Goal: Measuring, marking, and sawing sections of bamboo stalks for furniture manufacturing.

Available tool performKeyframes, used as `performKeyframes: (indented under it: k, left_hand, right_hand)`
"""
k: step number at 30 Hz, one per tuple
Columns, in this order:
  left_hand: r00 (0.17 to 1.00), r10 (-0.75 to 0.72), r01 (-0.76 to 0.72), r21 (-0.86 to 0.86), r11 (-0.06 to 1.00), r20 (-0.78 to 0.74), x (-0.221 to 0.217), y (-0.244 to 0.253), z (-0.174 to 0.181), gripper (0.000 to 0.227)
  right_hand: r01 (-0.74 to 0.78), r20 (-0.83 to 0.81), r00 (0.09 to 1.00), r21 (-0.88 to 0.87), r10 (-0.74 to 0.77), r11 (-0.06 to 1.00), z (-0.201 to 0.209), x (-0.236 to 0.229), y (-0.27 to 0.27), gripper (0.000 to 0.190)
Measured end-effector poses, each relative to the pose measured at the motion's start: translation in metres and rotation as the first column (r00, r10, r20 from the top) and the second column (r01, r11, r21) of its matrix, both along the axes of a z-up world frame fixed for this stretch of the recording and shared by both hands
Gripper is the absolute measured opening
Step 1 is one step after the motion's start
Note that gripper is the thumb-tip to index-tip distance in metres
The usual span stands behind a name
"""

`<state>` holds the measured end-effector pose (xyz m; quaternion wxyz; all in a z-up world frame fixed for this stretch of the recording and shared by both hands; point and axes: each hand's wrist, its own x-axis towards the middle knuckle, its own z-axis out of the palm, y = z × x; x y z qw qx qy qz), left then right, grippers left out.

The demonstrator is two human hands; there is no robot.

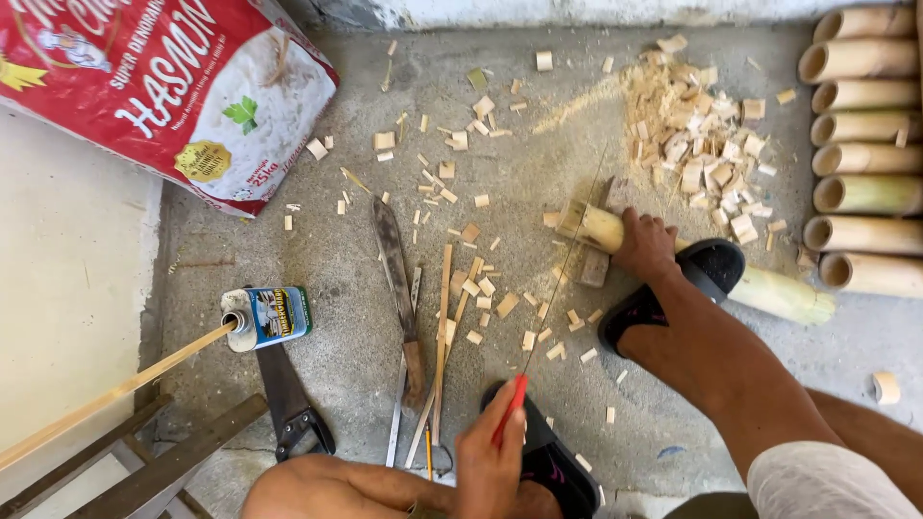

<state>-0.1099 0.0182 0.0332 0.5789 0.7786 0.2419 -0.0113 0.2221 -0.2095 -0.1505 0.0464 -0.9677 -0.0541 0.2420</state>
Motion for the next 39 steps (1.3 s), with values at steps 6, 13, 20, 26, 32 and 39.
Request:
performKeyframes:
  k: [6,13,20,26,32,39]
  left_hand:
    - [0.997,0.083,-0.083,-0.002,0.997,0.004,0.046,-0.019,-0.014,0.038]
    - [0.993,0.049,-0.042,-0.067,0.997,0.106,0.068,-0.018,-0.03,0.038]
    - [0.995,0.003,0.002,-0.042,0.999,0.101,0.038,0.0,0.006,0.038]
    - [0.999,0.004,-0.006,0.034,0.999,0.042,-0.008,0.013,0.012,0.039]
    - [0.994,0.006,-0.007,0.008,1.0,0.111,0.065,-0.008,-0.014,0.036]
    - [0.992,0.047,-0.053,0.044,0.998,0.115,-0.032,0.008,0.0,0.036]
  right_hand:
    - [-0.069,0.141,0.988,0.011,0.067,0.998,-0.024,0.001,-0.007,0.071]
    - [-0.028,0.075,0.997,0.014,0.027,1.0,-0.025,0.007,-0.006,0.072]
    - [0.052,-0.008,0.999,0.049,-0.051,0.997,-0.015,0.009,-0.005,0.078]
    - [0.022,-0.027,0.999,0.003,-0.021,1.0,-0.021,0.013,-0.007,0.078]
    - [0.028,-0.03,0.999,-0.008,-0.028,1.0,-0.011,0.016,0.0,0.081]
    - [0.05,-0.061,0.997,-0.015,-0.051,0.999,-0.02,0.002,-0.007,0.079]
